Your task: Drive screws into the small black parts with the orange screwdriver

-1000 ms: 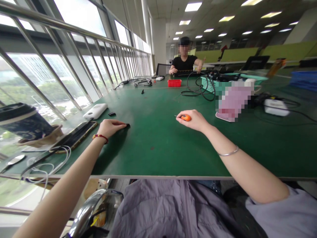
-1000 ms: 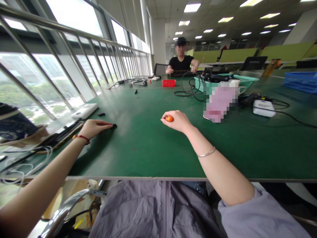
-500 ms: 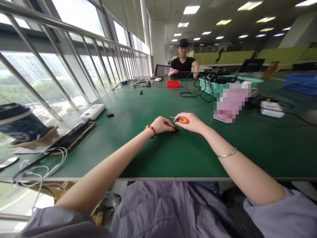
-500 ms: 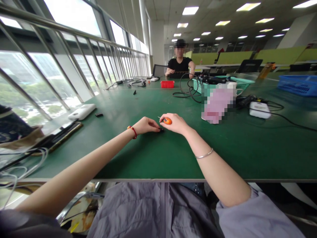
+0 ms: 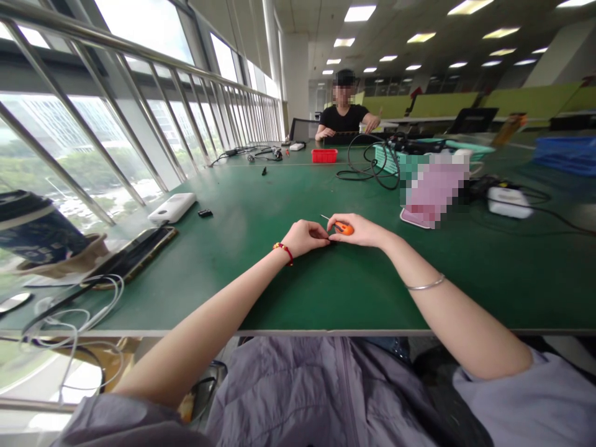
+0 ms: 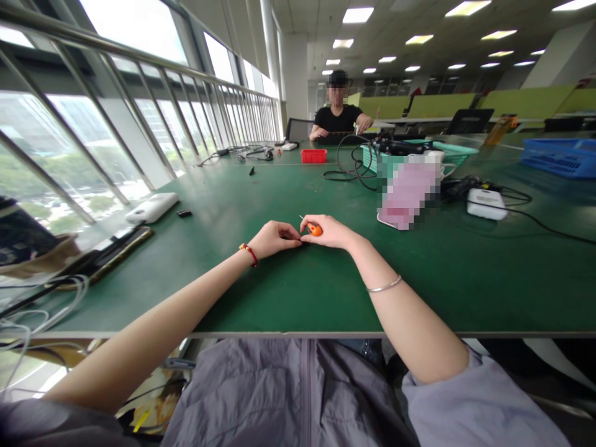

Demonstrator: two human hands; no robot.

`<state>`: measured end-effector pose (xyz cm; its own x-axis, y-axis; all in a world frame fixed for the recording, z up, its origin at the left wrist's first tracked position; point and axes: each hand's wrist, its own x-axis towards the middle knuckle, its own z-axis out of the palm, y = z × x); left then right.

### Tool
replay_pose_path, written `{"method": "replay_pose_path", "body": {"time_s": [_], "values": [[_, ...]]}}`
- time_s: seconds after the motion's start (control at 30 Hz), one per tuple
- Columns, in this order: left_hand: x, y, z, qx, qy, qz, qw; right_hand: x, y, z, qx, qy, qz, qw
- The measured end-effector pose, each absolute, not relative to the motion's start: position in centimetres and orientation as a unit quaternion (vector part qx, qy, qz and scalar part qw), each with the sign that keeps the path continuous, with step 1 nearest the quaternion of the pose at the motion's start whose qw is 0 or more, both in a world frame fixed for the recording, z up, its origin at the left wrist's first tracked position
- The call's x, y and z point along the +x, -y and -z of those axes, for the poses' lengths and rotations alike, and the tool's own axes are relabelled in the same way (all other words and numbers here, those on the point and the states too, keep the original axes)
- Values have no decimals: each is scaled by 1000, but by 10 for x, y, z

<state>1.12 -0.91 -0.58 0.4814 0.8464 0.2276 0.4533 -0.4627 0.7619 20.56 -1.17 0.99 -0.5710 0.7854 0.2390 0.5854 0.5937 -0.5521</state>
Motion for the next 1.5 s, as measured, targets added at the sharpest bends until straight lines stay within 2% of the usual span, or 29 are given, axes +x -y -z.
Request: {"method": "replay_pose_path", "body": {"time_s": [0.1, 0.17, 0.43, 0.53, 0.73, 0.83, 0.97, 1.5], "values": [[9, 10, 7, 804, -403, -313, 306, 203, 14, -10, -403, 859, -202, 243], [7, 10, 6, 805, -408, -311, 299, 202, 15, -11, -412, 846, -190, 279], [1, 4, 3, 814, -447, -308, 208, 200, 19, -27, -464, 691, -89, 547], [2, 1, 4, 820, -454, -307, 166, 200, 21, -32, -449, 656, -77, 602], [6, -3, 3, 830, -456, -303, 107, 193, 29, -36, -431, 645, -102, 622], [7, -3, 3, 828, -458, -302, 117, 190, 32, -36, -450, 618, -85, 639], [6, -3, 3, 827, -455, -305, 126, 186, 34, -35, -461, 637, -55, 615], [5, -1, 4, 824, -455, -312, 131, 182, 34, -31, -454, 662, -75, 592]]}}
